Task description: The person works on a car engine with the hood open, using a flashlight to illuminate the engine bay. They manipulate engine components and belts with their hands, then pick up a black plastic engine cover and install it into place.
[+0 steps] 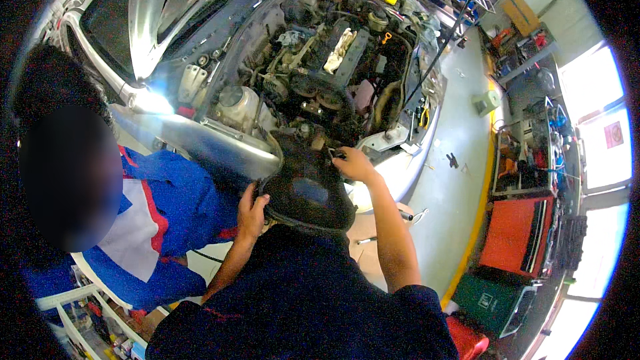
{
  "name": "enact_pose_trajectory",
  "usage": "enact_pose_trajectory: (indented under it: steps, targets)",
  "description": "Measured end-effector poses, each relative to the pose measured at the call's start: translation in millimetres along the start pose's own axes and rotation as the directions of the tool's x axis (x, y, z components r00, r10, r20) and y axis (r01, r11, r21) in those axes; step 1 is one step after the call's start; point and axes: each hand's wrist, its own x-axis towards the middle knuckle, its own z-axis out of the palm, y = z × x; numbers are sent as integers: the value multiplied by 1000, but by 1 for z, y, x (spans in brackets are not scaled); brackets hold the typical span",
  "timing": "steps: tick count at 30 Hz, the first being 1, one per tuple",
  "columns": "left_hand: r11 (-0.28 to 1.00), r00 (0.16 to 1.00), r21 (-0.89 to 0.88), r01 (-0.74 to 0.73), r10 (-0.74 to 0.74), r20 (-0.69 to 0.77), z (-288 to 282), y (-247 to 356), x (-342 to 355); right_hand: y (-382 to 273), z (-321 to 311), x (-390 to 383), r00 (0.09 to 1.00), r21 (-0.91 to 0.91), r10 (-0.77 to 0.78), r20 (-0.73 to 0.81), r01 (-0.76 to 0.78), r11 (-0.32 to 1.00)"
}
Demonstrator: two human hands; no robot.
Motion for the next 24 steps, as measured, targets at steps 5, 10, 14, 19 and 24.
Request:
enact_pose_trajectory:
  steps: [5, 10, 14, 19, 24]
  targets:
    - [999, 998, 50, -22, 19, 58, -7, -19, 0, 40, 43, -33, 981, 265, 37, -193, 15, 964]
    - [994, 994, 66, -83, 78, 74, -12, -27, 1, 32, 51, -71, 968, 399, 191, -160, -113, 910]
    - [1000, 994, -3, -24, 24, 110, -10, -35, 6, 32, 71, -91, 927, 663, 311, -211, -98, 742]
    - [1000, 990, -19, 4, -2, 140, -9, -23, 6, 22, 79, -104, 887, 818, 405, -222, -56, 572]
    - [999, 987, -1, -43, 42, 154, -11, -36, 6, 35, 94, -106, 843, 883, 482, -240, -17, 470]
